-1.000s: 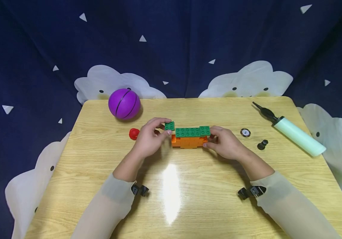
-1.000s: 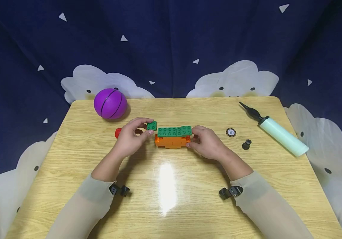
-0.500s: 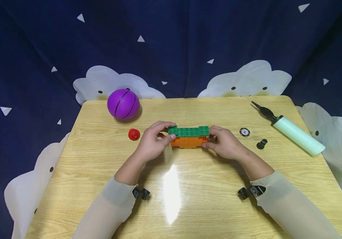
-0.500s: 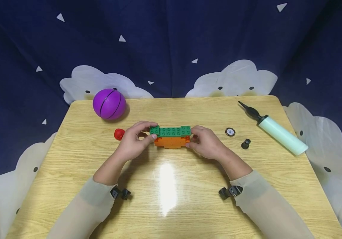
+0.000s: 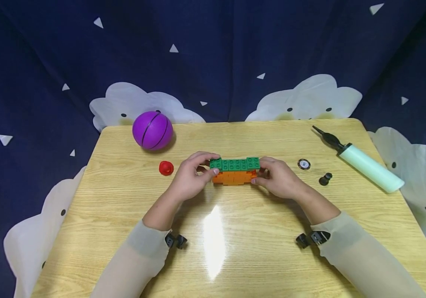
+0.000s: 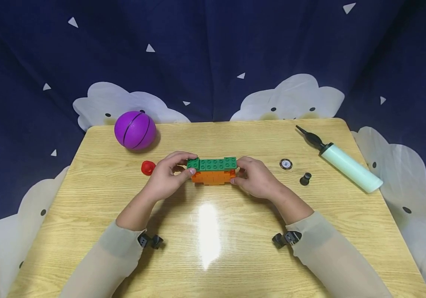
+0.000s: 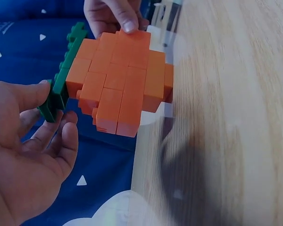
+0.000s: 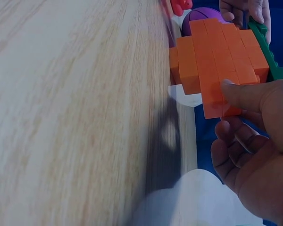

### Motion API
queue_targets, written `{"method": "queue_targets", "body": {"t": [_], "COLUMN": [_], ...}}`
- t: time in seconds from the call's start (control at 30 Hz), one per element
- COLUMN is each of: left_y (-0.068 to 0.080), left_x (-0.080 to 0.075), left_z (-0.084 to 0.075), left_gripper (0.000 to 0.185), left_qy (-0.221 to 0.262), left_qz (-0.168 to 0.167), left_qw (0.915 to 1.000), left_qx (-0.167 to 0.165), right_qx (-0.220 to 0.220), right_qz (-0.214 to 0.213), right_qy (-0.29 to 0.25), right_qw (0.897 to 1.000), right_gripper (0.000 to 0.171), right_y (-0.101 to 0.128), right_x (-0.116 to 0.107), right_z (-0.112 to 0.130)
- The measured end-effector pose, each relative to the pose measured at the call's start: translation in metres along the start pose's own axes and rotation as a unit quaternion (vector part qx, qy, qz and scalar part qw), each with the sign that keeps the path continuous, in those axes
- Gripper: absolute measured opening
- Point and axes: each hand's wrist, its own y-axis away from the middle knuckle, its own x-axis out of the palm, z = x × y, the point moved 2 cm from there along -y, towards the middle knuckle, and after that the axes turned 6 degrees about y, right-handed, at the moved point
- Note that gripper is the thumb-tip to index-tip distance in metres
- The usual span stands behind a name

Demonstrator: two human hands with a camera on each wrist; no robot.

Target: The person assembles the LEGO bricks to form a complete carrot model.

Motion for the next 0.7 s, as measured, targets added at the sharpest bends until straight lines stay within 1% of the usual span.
{"method": "queue_targets", "body": {"t": [0.07, 0.17, 0.33, 0.5, 0.6, 0.7], "left_y": [0.0003, 0.0002, -0.0003, 0.0002, 0.0006, 0.0008], "left_x": [0.0, 0.0003, 0.0031, 0.0057, 0.0067, 0.0079], "left_z": [-0.0001, 0.0001, 0.0006, 0.0016, 0.0031, 0.0041], "left_gripper": [0.034, 0.033, 0.031, 0.03, 0.029, 0.03], "left_qy": [0.007, 0.017, 0.025, 0.02, 0.031, 0.049], "left_qz": [0.002, 0.003, -0.003, -0.02, -0.027, -0.032], "left_qw": [1.0, 0.9998, 0.9997, 0.9991, 0.9982, 0.9972], "left_qx": [-0.001, -0.002, -0.008, -0.03, -0.044, -0.046], "right_qx": [0.0, 0.0, 0.001, 0.001, 0.0, -0.002], "right_qz": [0.0, -0.001, -0.006, -0.006, -0.007, -0.01], "right_qy": [0.0, 0.002, 0.005, 0.003, 0.002, 0.001], "right_qw": [1.0, 1.0, 1.0, 1.0, 1.0, 1.0], "right_gripper": [0.021, 0.02, 0.028, 0.032, 0.033, 0.033], "right_y": [-0.0001, -0.0003, -0.0001, 0.0001, 0.0002, 0.0001], "right_x": [0.0002, 0.0003, 0.0006, 0.0014, 0.0019, 0.0021], "right_z": [0.0, 0.0, -0.0004, -0.0002, -0.0003, -0.0006]}}
